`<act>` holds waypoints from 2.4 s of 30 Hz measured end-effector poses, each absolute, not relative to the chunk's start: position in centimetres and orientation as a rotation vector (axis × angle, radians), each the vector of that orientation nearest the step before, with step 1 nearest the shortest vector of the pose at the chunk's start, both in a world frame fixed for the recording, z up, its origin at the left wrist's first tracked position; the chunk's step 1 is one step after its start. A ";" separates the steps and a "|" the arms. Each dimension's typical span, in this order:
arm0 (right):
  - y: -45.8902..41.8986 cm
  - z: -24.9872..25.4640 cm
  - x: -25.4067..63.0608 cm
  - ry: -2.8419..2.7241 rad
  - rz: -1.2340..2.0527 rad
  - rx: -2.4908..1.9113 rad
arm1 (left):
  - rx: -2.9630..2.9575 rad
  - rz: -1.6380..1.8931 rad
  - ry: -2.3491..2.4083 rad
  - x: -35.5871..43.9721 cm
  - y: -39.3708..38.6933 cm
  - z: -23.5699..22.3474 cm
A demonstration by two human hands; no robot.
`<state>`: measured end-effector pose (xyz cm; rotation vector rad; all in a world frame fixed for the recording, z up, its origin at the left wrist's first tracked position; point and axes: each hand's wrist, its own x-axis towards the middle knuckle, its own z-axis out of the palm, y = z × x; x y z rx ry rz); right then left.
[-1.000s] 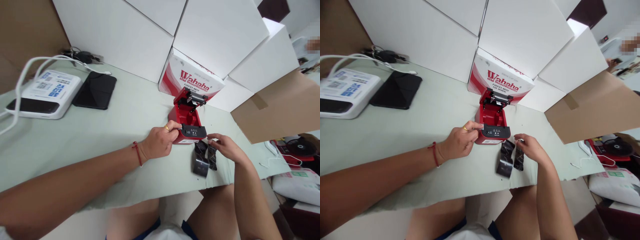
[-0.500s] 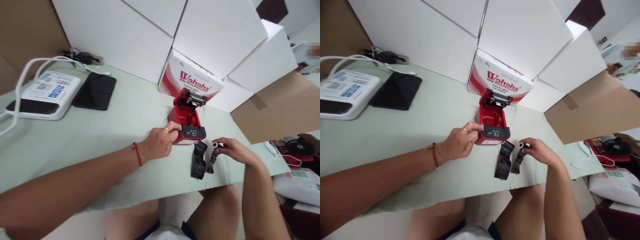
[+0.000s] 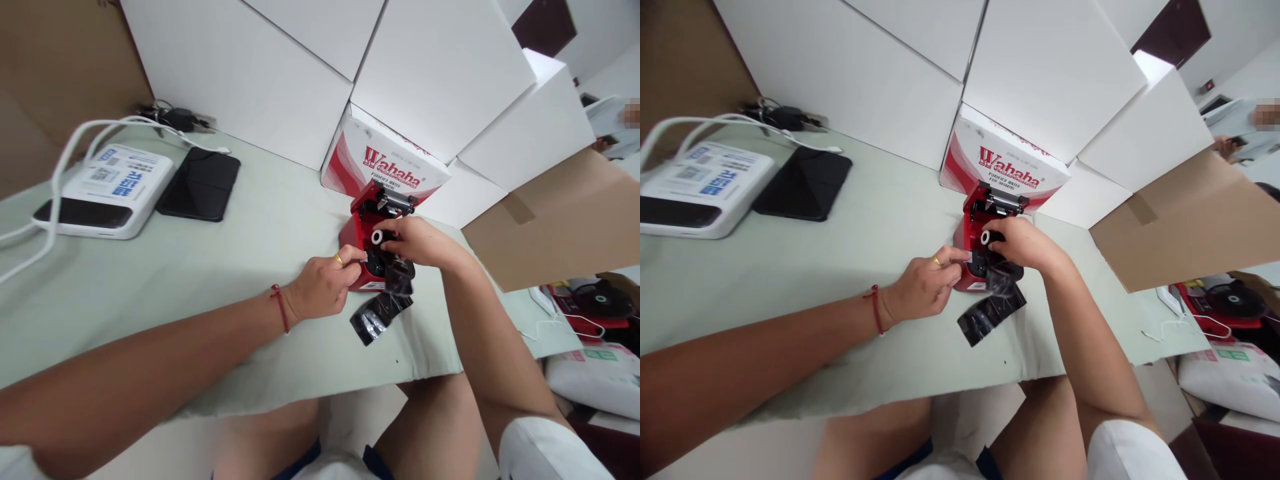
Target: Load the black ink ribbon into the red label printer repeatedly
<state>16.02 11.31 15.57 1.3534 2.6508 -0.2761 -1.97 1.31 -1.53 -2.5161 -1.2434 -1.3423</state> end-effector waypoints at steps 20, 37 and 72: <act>13.4 13.4 14.0 2.514 -0.214 1.192 | -2.508 -1.388 -1.210 -1.8 1.6 -1.9; 14.6 11.1 18.4 3.367 0.181 1.347 | -2.441 -1.513 -1.145 -1.4 1.5 -2.0; 6.0 6.6 20.5 3.468 -0.226 1.596 | -2.134 -1.589 -1.196 -1.0 1.1 -1.1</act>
